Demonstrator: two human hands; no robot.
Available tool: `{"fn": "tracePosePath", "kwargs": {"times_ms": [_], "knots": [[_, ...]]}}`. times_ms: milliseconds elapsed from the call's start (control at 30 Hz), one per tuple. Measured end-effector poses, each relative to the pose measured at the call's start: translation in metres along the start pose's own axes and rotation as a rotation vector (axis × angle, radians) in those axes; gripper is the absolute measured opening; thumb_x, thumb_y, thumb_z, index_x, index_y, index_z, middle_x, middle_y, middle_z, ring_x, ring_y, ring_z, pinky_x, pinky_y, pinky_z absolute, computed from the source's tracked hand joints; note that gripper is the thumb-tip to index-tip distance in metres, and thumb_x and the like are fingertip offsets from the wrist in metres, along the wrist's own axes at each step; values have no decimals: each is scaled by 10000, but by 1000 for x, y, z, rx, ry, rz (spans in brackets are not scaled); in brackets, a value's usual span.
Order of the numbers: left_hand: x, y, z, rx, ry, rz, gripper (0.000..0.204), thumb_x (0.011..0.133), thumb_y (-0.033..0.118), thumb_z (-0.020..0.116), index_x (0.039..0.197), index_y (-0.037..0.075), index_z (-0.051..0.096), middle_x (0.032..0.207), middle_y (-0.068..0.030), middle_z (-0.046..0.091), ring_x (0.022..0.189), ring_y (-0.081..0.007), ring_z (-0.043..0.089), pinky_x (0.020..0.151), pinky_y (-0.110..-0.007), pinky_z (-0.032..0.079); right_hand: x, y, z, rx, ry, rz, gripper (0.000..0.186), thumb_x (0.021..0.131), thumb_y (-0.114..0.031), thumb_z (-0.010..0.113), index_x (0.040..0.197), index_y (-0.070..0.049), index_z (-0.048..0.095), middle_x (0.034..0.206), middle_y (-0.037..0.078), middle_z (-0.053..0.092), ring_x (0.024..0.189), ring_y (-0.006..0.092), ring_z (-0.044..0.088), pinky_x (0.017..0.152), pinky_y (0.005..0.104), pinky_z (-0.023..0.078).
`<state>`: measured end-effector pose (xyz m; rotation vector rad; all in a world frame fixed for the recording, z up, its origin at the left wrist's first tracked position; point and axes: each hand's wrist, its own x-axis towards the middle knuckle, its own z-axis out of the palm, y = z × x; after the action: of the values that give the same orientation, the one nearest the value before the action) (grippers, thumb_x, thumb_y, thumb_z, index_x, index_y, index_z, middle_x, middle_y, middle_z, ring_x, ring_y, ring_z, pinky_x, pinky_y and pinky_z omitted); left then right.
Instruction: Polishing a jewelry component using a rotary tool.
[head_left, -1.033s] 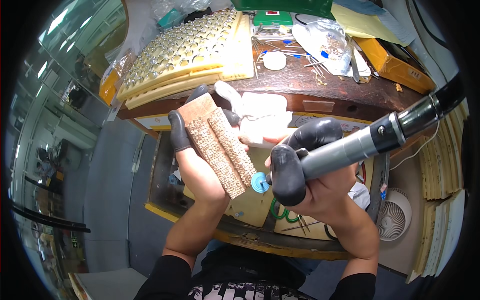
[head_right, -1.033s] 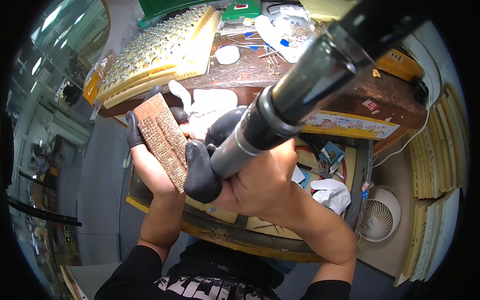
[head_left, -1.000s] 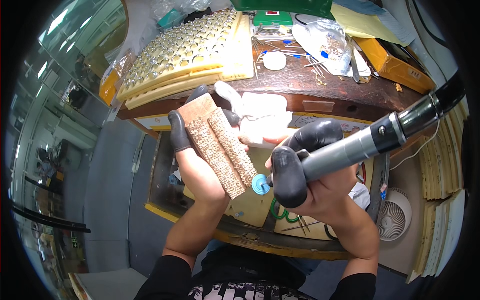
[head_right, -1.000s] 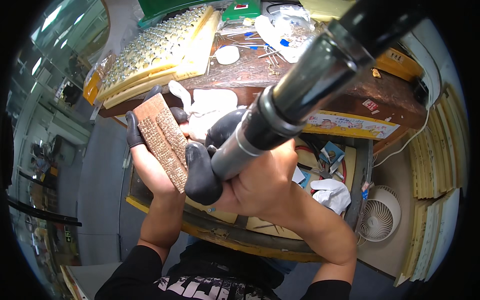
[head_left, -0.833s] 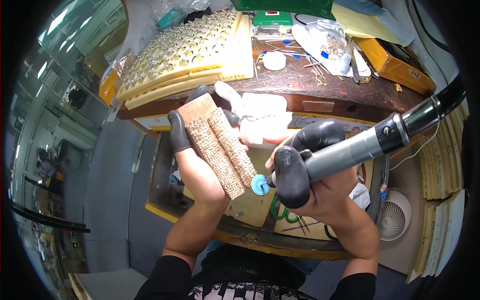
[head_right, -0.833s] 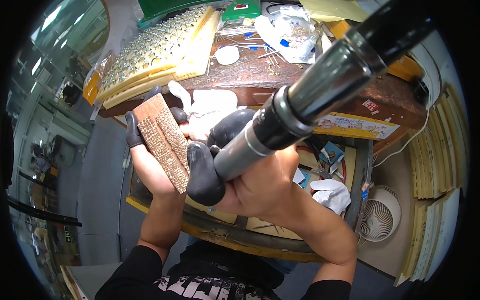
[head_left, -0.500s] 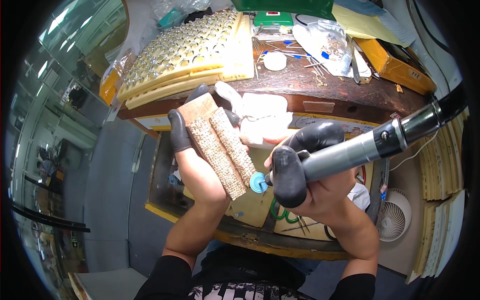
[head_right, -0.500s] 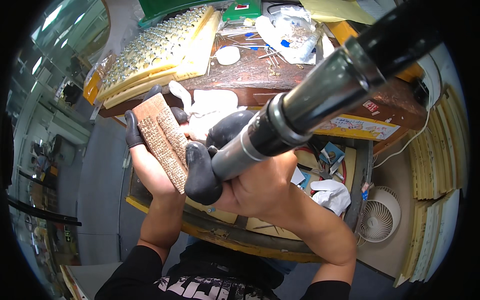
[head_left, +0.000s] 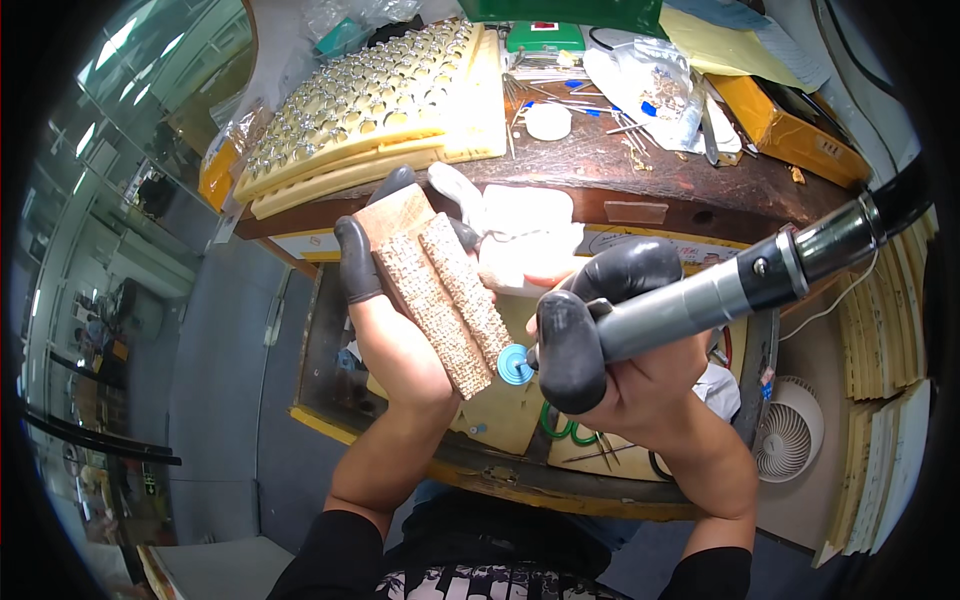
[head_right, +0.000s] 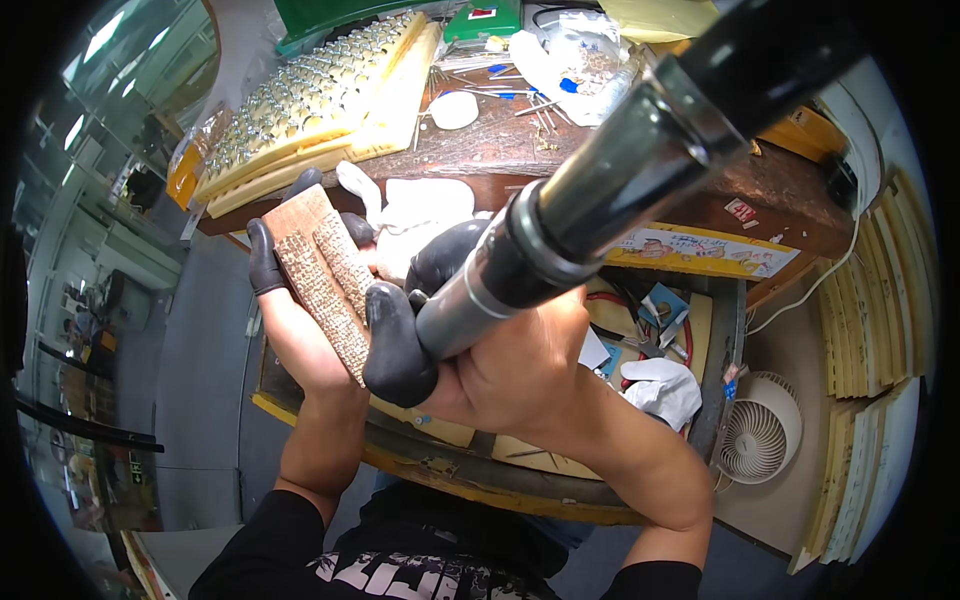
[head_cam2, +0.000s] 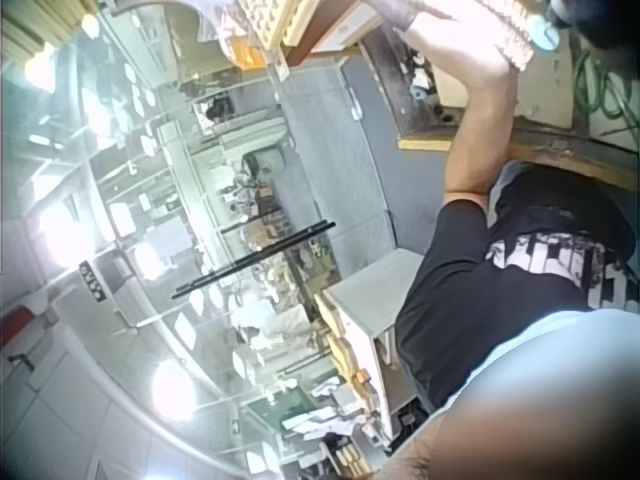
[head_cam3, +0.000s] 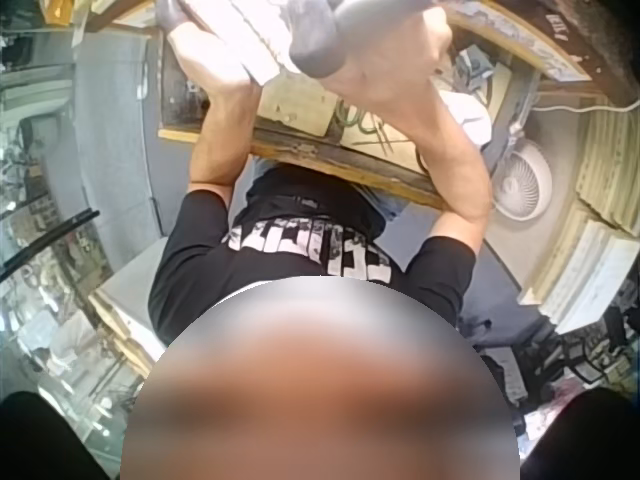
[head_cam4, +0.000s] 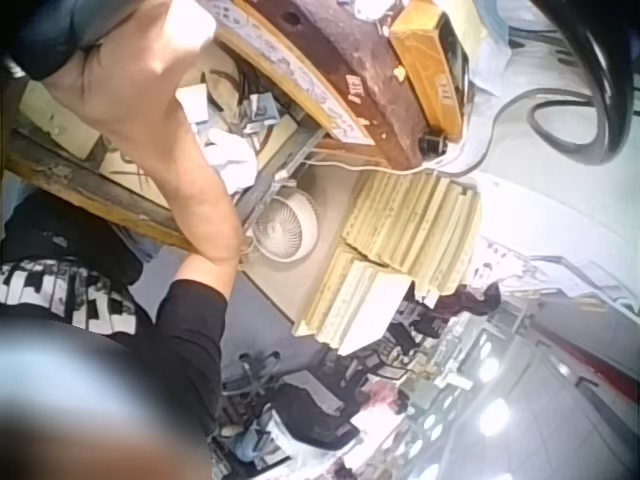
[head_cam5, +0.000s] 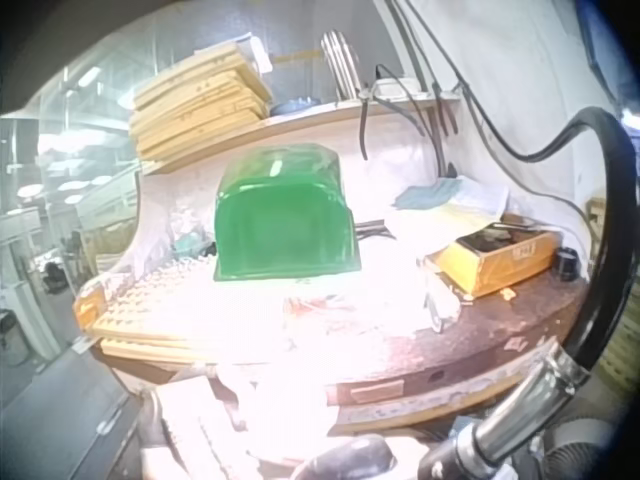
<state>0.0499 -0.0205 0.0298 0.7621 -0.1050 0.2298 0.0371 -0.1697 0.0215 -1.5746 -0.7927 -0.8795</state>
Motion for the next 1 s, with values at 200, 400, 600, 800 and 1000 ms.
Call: {"fn": "tracePosePath", "kwargs": {"times_ms": [200,400,600,800,1000], "knots": [[1,0,-3,37,-37,25,627,1046,558,325,1387,57,485,1066,-74,606,869,-159,553,726,-299,485,-1,-3,1,4,16,54,91,874,6,667,804,61,644,733,78,665,658,125,665,679,317,596],[1,-1,-4,21,10,43,617,1051,532,355,1395,40,495,1110,-87,619,889,-174,575,783,-319,495,3,-1,0,-17,7,1,93,857,0,684,782,43,651,738,82,665,648,143,658,652,305,576],[0,-1,-3,46,10,45,613,1053,529,351,1398,42,491,1112,-84,616,890,-177,570,785,-316,491,3,-2,1,-19,31,-18,82,832,8,695,771,43,651,750,88,647,615,149,628,617,301,554],[-1,-1,1,79,3,56,605,1056,527,338,1390,45,488,1128,-85,608,896,-173,558,786,-313,486,6,-2,1,-15,52,-60,84,817,12,697,758,38,644,750,96,636,610,149,621,578,297,525],[0,-1,-3,23,-15,36,607,1055,531,335,1389,46,487,1130,-88,604,893,-172,552,787,-316,481,4,-3,2,-4,65,-49,89,814,13,700,753,37,640,761,99,634,613,154,623,573,289,518]]}}
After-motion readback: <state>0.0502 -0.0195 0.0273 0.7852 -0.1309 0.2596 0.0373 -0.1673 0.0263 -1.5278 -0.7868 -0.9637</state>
